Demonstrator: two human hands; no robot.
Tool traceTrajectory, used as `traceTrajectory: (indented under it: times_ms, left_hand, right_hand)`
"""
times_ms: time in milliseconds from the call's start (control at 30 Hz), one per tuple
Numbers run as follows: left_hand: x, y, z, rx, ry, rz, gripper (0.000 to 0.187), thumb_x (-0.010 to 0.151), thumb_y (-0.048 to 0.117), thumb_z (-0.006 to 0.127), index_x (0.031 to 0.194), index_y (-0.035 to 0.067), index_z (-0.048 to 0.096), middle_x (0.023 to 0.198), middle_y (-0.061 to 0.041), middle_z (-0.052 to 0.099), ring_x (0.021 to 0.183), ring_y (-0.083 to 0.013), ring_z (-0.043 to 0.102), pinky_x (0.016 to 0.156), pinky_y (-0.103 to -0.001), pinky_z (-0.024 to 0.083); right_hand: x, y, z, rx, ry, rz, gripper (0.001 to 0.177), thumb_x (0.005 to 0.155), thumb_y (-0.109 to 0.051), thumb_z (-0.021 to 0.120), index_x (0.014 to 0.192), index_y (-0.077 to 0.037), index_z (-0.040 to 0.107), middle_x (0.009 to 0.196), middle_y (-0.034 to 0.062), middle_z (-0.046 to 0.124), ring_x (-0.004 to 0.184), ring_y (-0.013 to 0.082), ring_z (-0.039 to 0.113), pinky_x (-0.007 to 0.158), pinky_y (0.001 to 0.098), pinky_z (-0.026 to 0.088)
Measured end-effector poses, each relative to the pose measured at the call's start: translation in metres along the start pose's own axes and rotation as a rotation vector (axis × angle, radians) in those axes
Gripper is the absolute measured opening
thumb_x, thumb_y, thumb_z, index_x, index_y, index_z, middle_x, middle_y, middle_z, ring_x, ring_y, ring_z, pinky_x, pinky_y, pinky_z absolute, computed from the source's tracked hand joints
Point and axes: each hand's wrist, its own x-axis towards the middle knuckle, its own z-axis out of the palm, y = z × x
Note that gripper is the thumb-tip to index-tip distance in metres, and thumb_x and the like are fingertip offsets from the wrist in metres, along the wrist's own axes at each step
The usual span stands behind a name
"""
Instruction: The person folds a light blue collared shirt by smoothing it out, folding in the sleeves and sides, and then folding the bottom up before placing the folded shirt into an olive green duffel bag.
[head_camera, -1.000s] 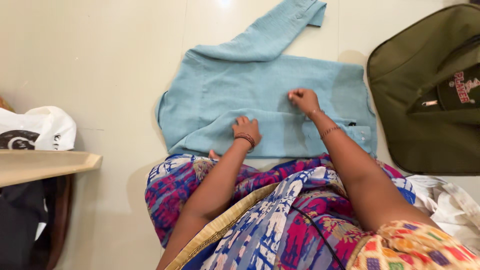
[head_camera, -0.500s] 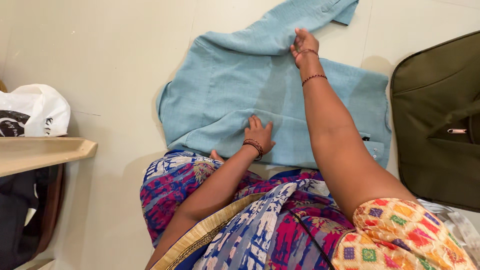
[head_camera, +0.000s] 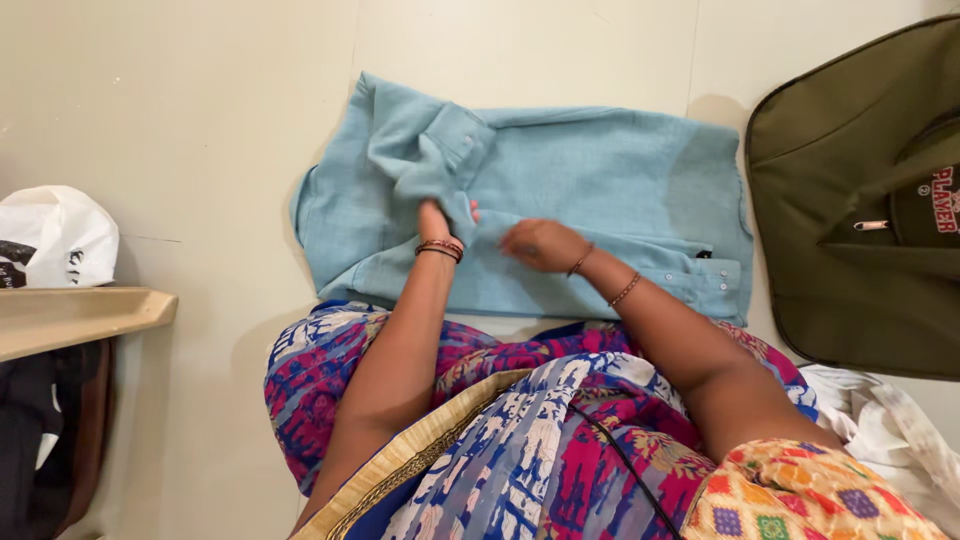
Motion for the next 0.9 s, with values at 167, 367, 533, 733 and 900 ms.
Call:
traceTrajectory:
  times_ms: [167,367,533,733,900]
  left_hand:
    - [0.016,-0.011,-0.004,0.221,-0.007,0.334,0.024,0.077,0.010,0.073,0.098,-0.002,0.068,0.093,-0.011,0.071,0.083,-0.0251,0.066,0.077,-0.036,0.054]
    - [-0.005,-0.004,0.006,0.131,-0.039,0.395,0.026,0.076,0.008,0.067,0.100,-0.001,0.066,0.096,-0.008,0.069,0.086,-0.0207,0.060,0.082,-0.033,0.050]
    - [-0.025,0.009,0.017,-0.041,0.078,0.529,0.026,0.082,0.011,0.065,0.106,-0.001,0.067,0.100,-0.009,0.068,0.090,-0.0200,0.061,0.085,-0.034,0.050]
    - [-0.047,0.024,0.027,-0.025,0.267,0.615,0.031,0.081,0.011,0.058,0.108,-0.004,0.066,0.103,-0.009,0.068,0.090,-0.0210,0.062,0.085,-0.034,0.051]
    - [-0.040,0.020,0.023,-0.019,0.219,0.649,0.032,0.081,0.011,0.059,0.107,-0.006,0.066,0.102,-0.013,0.068,0.087,-0.0227,0.061,0.081,-0.036,0.051]
  right_hand:
    - [-0.026,0.089,-0.051,-0.056,0.486,0.678,0.021,0.090,-0.011,0.069,0.110,-0.011,0.075,0.120,0.0096,0.073,0.098,0.0295,0.069,0.093,0.0399,0.056]
    - [-0.062,0.217,-0.115,-0.538,0.659,0.565,0.034,0.095,-0.002,0.058,0.127,0.000,0.070,0.124,0.0220,0.068,0.121,0.0418,0.054,0.107,0.0461,0.038]
    - [-0.089,0.250,-0.144,-0.650,0.606,1.246,0.035,0.090,-0.018,0.056,0.121,-0.014,0.072,0.126,0.0167,0.066,0.129,0.0395,0.050,0.101,0.0562,0.041]
    - [-0.132,0.249,-0.156,-0.592,0.497,1.613,0.041,0.077,-0.039,0.080,0.104,-0.009,0.073,0.105,0.0170,0.071,0.103,0.0387,0.065,0.081,0.0583,0.052]
    - [-0.177,0.217,-0.158,-0.263,0.582,1.262,0.019,0.091,-0.027,0.084,0.098,-0.008,0.082,0.087,0.0132,0.075,0.075,0.0228,0.071,0.073,0.0386,0.056]
